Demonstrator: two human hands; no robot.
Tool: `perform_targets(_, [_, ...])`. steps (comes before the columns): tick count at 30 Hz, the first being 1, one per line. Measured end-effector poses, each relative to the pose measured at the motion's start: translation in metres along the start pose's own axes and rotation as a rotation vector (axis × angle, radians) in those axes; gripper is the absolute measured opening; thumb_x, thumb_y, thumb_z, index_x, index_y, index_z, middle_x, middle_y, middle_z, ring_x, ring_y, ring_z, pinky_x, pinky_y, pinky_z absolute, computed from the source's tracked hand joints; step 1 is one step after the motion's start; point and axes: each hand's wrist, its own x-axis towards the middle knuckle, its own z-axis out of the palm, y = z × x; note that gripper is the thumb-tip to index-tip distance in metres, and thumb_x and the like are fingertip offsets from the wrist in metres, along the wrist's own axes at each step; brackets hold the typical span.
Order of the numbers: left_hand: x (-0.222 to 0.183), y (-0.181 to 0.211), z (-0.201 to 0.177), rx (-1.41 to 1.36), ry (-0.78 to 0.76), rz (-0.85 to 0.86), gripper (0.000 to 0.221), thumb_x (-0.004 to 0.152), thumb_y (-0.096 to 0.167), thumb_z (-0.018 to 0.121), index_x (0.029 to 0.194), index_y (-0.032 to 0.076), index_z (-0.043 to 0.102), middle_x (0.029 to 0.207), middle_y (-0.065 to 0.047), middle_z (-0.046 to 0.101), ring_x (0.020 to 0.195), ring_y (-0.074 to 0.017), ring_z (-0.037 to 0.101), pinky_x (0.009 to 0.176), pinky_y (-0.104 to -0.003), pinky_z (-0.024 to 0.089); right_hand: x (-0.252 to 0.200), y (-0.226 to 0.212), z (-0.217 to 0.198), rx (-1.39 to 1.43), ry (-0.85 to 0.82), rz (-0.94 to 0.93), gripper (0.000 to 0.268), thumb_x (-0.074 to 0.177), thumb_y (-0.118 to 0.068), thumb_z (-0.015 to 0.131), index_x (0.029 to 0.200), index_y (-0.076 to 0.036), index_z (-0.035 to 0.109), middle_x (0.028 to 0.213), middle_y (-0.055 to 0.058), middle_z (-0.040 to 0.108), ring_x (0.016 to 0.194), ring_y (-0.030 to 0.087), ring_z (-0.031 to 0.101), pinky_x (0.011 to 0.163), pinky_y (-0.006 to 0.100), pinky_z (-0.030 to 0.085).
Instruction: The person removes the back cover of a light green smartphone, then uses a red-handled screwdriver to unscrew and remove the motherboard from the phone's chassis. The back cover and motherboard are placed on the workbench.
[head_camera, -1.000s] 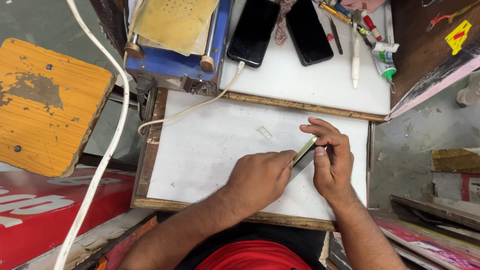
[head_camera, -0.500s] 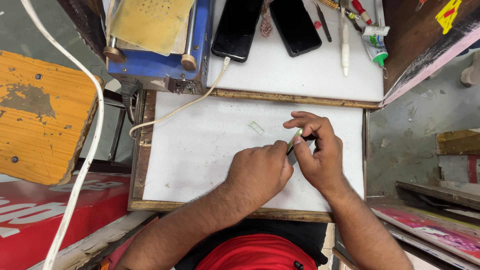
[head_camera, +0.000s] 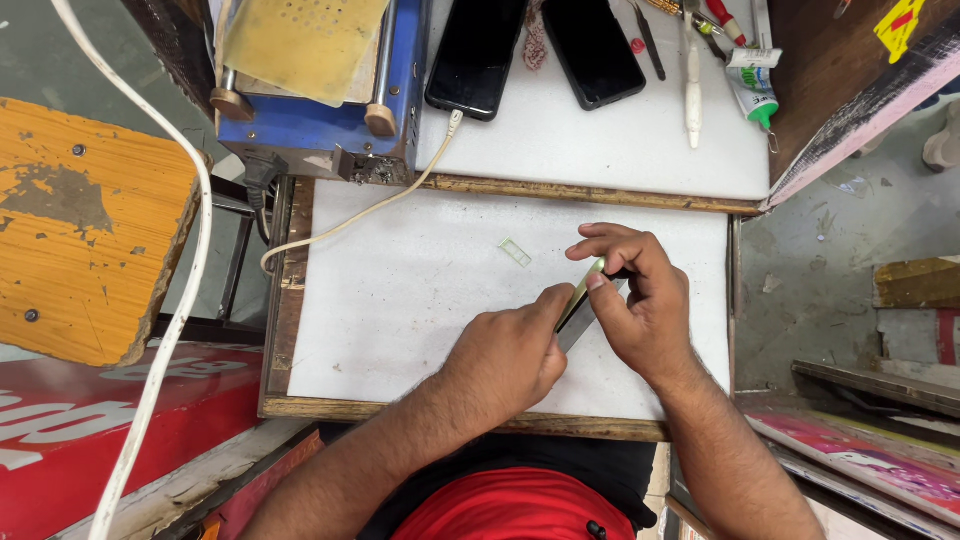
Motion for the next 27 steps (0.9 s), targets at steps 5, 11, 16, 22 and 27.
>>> perform_targets(5, [-0.014, -0.008, 0.012, 0.0, -0.046, -0.026, 0.069, 0.085, 0.004, 0.066, 0.147, -0.007, 0.037, 0.081, -0.016, 0.07, 0.066, -0.0274, 0.074, 0.061, -0.038, 0.063, 0.001, 0.007, -0.005, 0.136, -0.001, 0.024, 0.016, 0.1, 0.003, 0.054, 0.107, -0.009, 0.045, 0.118, 0.017, 0.071, 0.138, 0.026, 0.059, 0.111, 0.037, 0.051])
perform_targets(11, [-0.027, -0.019, 0.022, -0.007, -0.122, -0.068, 0.072, 0.086, 0.0, 0.062, 0.152, -0.006, 0.032, 0.08, -0.016, 0.069, 0.065, -0.0272, 0.074, 0.06, -0.037, 0.064, 0.003, 0.013, -0.008, 0.225, 0.009, 0.143, 0.016, 0.1, 0.002, 0.052, 0.105, -0.011, 0.045, 0.119, 0.014, 0.071, 0.134, 0.022, 0.06, 0.101, 0.033, 0.049])
perform_targets(16, [-0.028, -0.022, 0.023, -0.042, -0.106, -0.045, 0.075, 0.084, -0.002, 0.06, 0.153, -0.006, 0.031, 0.081, -0.017, 0.068, 0.068, -0.0284, 0.074, 0.065, -0.038, 0.064, 0.007, 0.019, -0.011, 0.266, -0.01, 0.169, 0.016, 0.1, 0.001, 0.052, 0.104, -0.013, 0.045, 0.115, 0.012, 0.071, 0.134, 0.022, 0.06, 0.107, 0.036, 0.048])
perform_targets(22, [-0.032, -0.033, 0.032, -0.136, -0.059, 0.016, 0.074, 0.085, -0.003, 0.057, 0.154, -0.007, 0.03, 0.097, -0.022, 0.07, 0.077, -0.0299, 0.076, 0.07, -0.037, 0.065, 0.002, 0.042, -0.017, 0.415, 0.07, 0.308, 0.016, 0.097, 0.002, 0.053, 0.103, -0.012, 0.046, 0.112, 0.012, 0.073, 0.112, 0.023, 0.06, 0.099, 0.04, 0.047])
perform_targets(27, [-0.048, -0.036, 0.055, -0.23, 0.019, 0.0, 0.06, 0.092, 0.001, 0.056, 0.152, 0.005, 0.047, 0.109, -0.02, 0.074, 0.093, -0.0296, 0.076, 0.084, -0.04, 0.063, -0.007, 0.043, -0.013, 0.535, 0.133, 0.237, 0.018, 0.096, 0.003, 0.053, 0.102, -0.012, 0.046, 0.108, 0.013, 0.071, 0.121, 0.025, 0.064, 0.11, 0.044, 0.048])
